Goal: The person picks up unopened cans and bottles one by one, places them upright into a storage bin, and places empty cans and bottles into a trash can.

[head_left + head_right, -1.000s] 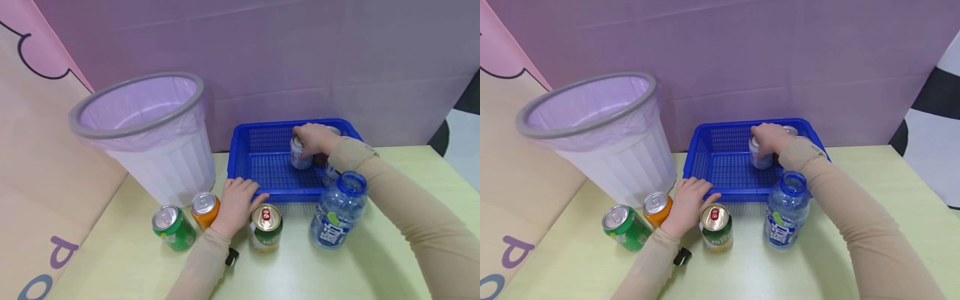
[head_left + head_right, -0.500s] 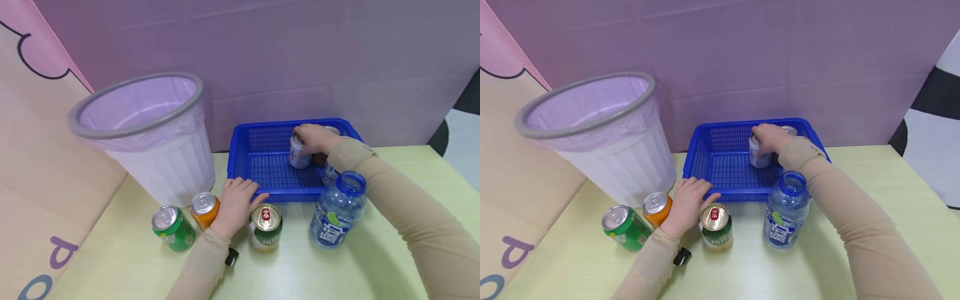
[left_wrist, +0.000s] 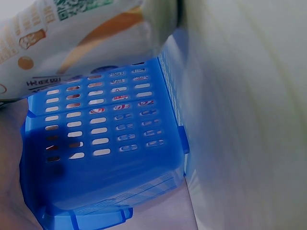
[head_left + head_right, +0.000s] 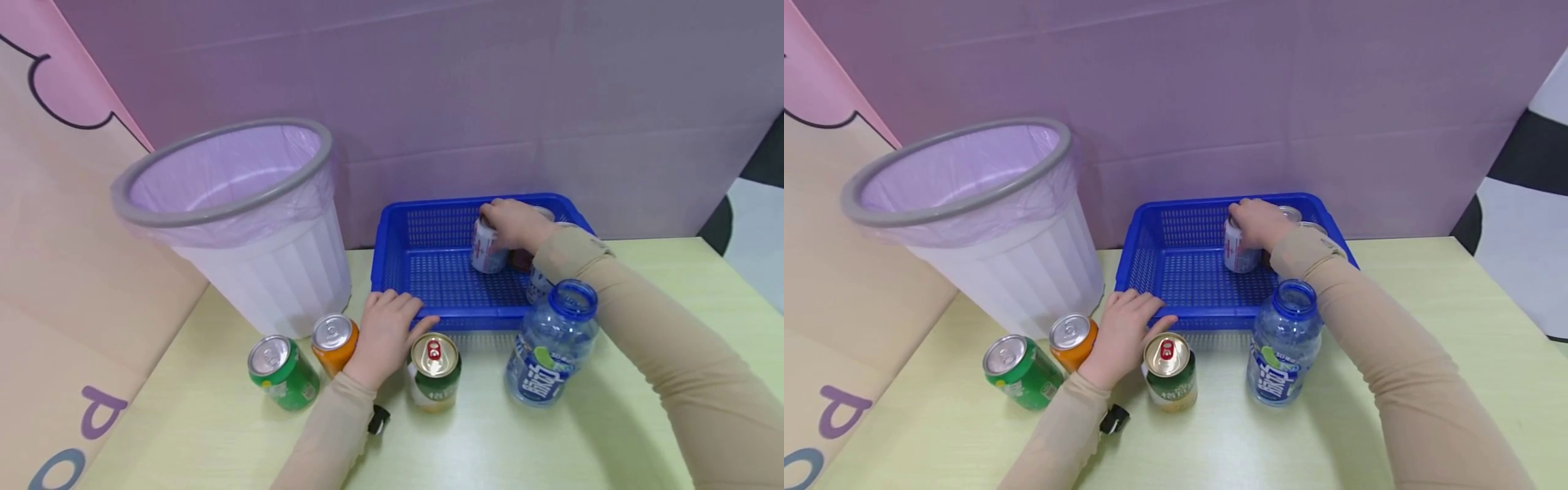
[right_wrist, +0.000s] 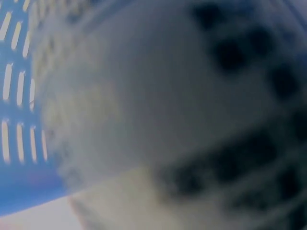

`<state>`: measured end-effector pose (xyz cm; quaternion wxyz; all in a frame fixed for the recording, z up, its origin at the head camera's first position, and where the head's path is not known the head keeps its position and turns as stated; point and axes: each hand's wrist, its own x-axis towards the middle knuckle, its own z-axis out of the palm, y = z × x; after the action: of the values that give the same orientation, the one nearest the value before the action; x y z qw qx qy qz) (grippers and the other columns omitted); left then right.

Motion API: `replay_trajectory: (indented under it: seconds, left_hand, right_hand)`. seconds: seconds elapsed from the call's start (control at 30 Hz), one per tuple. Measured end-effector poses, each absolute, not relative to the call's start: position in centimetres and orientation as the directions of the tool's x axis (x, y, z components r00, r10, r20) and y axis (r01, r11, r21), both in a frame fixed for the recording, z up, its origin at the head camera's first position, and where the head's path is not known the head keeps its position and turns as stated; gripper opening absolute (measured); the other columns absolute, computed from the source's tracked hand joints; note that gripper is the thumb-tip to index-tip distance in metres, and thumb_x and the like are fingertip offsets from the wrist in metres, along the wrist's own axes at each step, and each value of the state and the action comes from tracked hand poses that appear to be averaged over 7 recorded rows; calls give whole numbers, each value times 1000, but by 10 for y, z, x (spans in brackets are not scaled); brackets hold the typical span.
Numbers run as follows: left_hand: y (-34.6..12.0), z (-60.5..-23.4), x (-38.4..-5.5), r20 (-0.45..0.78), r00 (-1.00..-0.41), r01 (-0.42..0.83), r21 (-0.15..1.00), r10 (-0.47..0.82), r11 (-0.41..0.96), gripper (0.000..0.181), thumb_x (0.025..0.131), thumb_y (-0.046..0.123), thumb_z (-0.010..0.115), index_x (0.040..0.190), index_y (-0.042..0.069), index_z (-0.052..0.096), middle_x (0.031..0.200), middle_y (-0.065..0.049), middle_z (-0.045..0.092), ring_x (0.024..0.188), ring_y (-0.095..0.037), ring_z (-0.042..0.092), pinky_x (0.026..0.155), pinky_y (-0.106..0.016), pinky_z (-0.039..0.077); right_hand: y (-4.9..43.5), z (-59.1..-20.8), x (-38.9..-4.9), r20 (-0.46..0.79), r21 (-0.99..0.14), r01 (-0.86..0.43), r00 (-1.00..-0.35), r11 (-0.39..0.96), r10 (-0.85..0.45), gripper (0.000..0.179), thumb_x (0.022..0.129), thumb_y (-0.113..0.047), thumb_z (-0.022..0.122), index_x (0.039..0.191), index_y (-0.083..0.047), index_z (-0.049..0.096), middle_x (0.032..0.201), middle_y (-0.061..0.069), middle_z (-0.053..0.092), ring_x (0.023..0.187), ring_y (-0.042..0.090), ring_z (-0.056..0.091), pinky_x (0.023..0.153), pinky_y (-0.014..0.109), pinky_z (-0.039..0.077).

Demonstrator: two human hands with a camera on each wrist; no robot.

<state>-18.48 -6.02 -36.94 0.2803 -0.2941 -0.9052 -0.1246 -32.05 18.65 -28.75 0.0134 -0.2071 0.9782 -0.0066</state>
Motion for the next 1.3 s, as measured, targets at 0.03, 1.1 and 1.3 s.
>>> replay_trajectory:
  seconds: [0.03,1.1,1.3]
  left_hand:
    - [-60,-369,-185,581,-669,603,61,463,796,30,93,44,53,90,17,66,84,5,66,77,-14,51,75,-31,34]
    - [-59,-371,-187,583,-667,605,61,464,794,31,93,45,53,90,17,66,84,6,65,77,-14,51,75,-31,34]
    - [-61,-370,-187,586,-667,602,59,460,796,30,93,45,53,90,17,66,84,5,66,77,-15,52,75,-32,34]
  right_hand:
    - [186,-287,-321,-25,-7,-401,-916,916,-401,64,75,-18,80,126,5,49,113,24,58,104,38,57,87,50,47]
    - [195,-267,-315,120,-45,-391,-916,919,-384,58,79,-25,73,126,2,53,120,25,59,109,41,55,88,55,45]
    - [200,-245,-304,155,-111,-428,-899,897,-409,48,85,-21,67,124,4,54,122,26,58,112,42,54,94,54,41]
